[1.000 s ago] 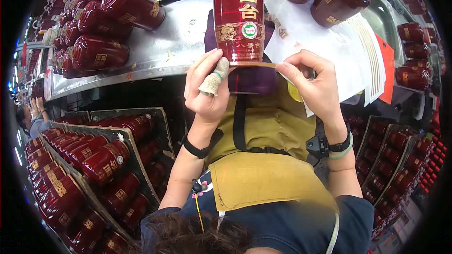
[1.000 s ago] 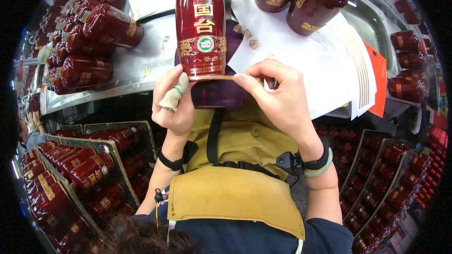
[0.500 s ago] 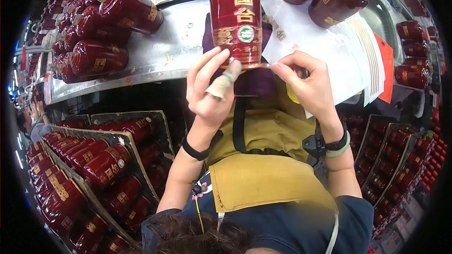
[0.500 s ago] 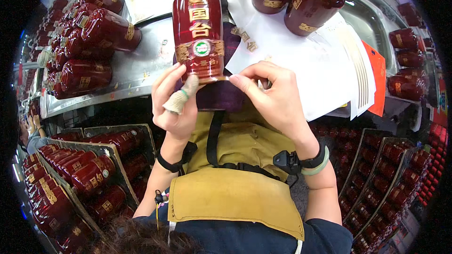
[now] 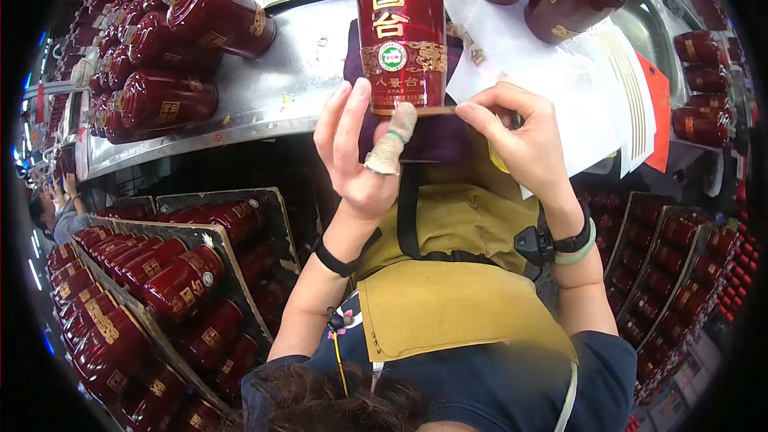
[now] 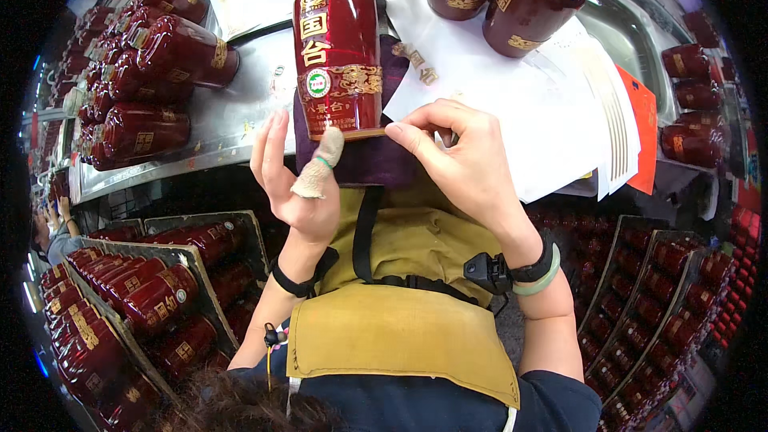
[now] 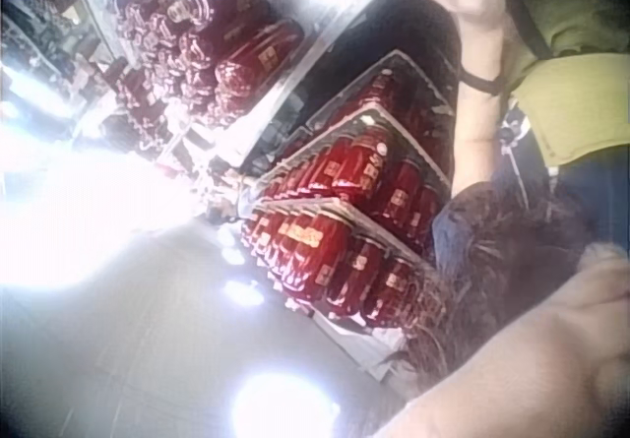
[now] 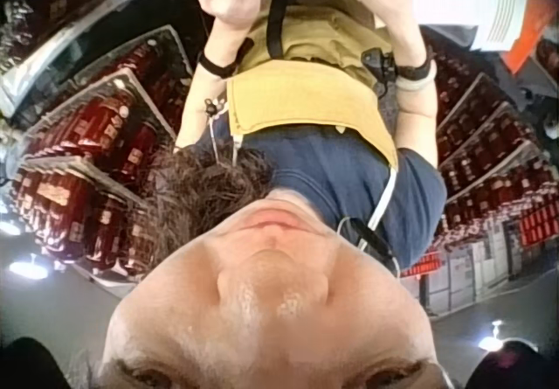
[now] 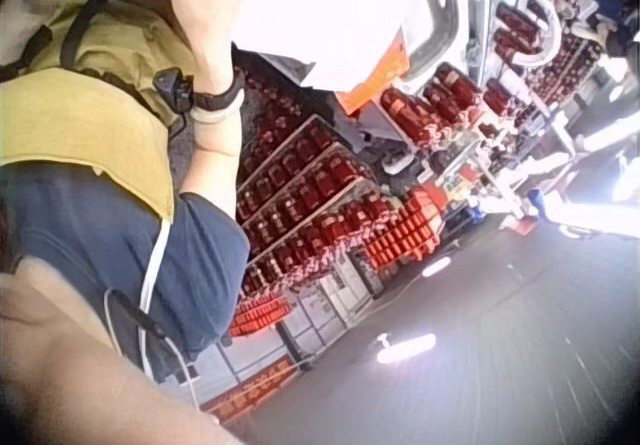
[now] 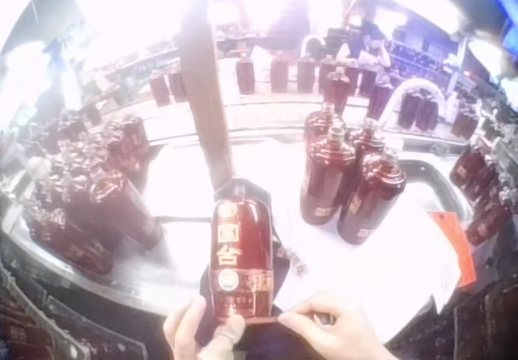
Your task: Applying gold decorative labels and strips to red glass bottles on a production line.
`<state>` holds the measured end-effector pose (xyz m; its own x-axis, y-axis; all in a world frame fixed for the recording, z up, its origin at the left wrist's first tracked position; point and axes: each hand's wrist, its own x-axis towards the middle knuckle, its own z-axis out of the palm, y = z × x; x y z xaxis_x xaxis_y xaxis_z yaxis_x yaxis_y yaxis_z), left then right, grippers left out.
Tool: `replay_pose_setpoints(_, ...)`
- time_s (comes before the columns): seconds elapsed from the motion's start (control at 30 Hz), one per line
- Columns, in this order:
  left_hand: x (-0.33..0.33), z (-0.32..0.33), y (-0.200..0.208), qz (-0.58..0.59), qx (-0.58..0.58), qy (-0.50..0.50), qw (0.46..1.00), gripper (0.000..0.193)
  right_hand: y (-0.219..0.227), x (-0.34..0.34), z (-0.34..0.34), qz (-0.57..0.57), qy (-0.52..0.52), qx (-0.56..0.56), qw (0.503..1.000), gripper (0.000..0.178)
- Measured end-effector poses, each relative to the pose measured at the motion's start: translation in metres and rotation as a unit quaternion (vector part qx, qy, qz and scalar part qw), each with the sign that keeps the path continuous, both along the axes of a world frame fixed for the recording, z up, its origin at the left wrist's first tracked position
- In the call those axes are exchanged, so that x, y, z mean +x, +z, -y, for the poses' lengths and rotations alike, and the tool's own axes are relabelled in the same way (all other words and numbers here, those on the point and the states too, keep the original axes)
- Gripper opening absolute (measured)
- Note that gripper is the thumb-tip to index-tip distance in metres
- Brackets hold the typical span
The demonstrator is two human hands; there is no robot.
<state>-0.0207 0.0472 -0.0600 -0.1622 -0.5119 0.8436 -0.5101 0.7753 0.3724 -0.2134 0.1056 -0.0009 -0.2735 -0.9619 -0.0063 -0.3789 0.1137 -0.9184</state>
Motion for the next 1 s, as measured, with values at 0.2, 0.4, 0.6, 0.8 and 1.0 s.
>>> replay_pose_setpoints(0.2,0.007,0.009,0.001,-0.011,0.044,-0.072,0.996,0.032,0.001,0.003,0.003,-0.002,0.014,-0.012,1.000,0.017)
replay_pose_setpoints(0.4,0.008,0.008,-0.006,-0.058,0.076,-0.082,0.992,0.034,0.008,0.001,0.002,-0.012,0.026,-0.011,1.000,0.017)
replay_pose_setpoints(0.6,0.002,0.003,0.001,0.024,-0.001,-0.023,0.999,0.035,0.003,0.001,0.001,-0.002,0.028,-0.007,1.000,0.018)
replay_pose_setpoints(0.8,-0.001,0.007,0.012,-0.021,0.059,-0.082,0.995,0.029,-0.001,-0.001,0.003,-0.012,0.023,0.002,1.000,0.018)
replay_pose_setpoints(1.0,0.008,0.004,-0.013,-0.111,0.134,-0.085,0.981,0.033,0.004,0.004,0.002,0.006,0.028,0.006,1.000,0.019)
